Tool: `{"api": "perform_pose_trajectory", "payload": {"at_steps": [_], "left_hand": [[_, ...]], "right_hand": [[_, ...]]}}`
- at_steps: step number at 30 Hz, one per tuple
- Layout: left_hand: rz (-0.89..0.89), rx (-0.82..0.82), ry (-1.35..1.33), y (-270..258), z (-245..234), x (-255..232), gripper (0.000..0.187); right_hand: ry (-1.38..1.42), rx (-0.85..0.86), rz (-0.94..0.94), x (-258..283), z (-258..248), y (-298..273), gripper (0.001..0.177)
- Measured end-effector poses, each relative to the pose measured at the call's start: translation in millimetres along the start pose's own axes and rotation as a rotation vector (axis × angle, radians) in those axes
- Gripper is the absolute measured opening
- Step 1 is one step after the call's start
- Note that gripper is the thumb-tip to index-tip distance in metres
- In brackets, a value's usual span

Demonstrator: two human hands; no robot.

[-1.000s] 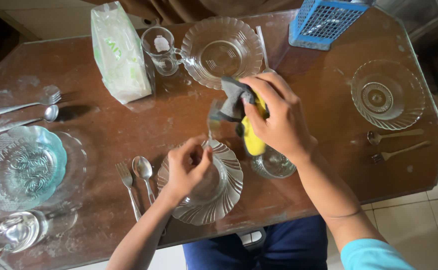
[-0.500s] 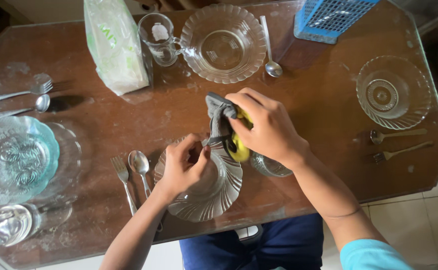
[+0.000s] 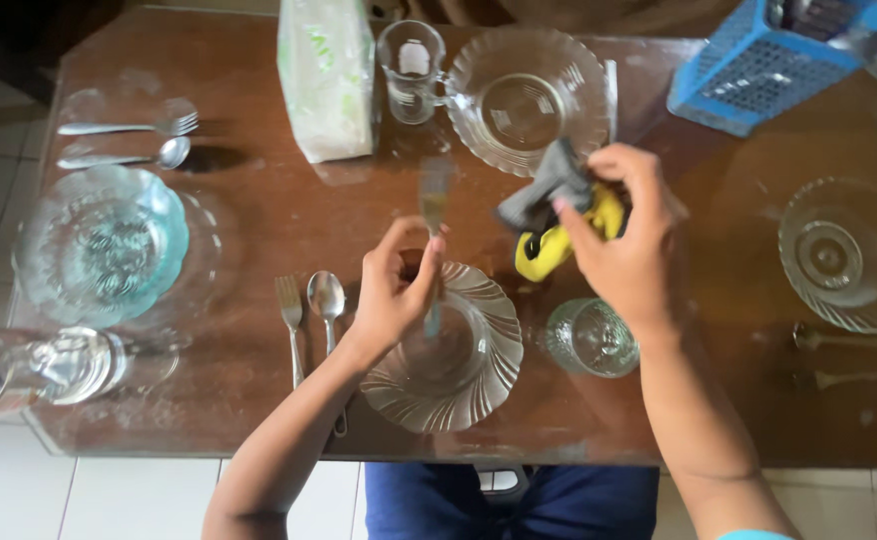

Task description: The person wipes a fork with a cloth, turning the fork over to clean both sides and the tines.

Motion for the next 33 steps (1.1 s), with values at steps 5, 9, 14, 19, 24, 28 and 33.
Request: {"api": "perform_pose_trajectory", "payload": {"at_steps": [5, 9, 14, 19, 24, 28, 33], "left_hand": [[-0.026, -0.065, -0.271, 7.2, -10.8, 13.9, 0.017], [0.02, -0.125, -0.372, 11.6, -19.5, 26.2, 0.018], [0.01, -0.171, -0.431, 9.3, -24.5, 26.8, 0.016], [-0.029, -0.198, -0.459, 6.4, -20.2, 25.0, 0.015], [-0.01, -0.158, -0.452, 8.6, -24.3, 25.5, 0.014], [0.033, -0.214, -0.417, 11.9, -30.0, 22.4, 0.025], [0.229, -0.437, -0.411, 12.2, -68.2, -13.4, 0.02]], "right_hand": [[0.085, 0.114, -0.088, 32.4, 24.7, -9.0, 0.042], [0.005, 0.343, -0.202, 65.6, 49.0, -22.4, 0.041], [0.001, 0.444, -0.283, 83.8, 59.1, -32.7, 0.041], [-0.073, 0.368, -0.391, 93.3, 66.1, -38.8, 0.046], [-0.119, 0.362, -0.304, 85.5, 76.1, -51.9, 0.035], [-0.077, 0.396, -0.269, 81.1, 73.8, -61.3, 0.033], [-0.006, 0.421, -0.24, 89.0, 59.2, -60.1, 0.03]]}}
Point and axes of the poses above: each hand's wrist, its own y-axis towards the middle knuckle, its own z-axis out of the palm, x = y × z, the point moved 8 cm from there along y, towards the middle knuckle, and after that the axes turned 7 degrees about -y, right-handed, at the moved point
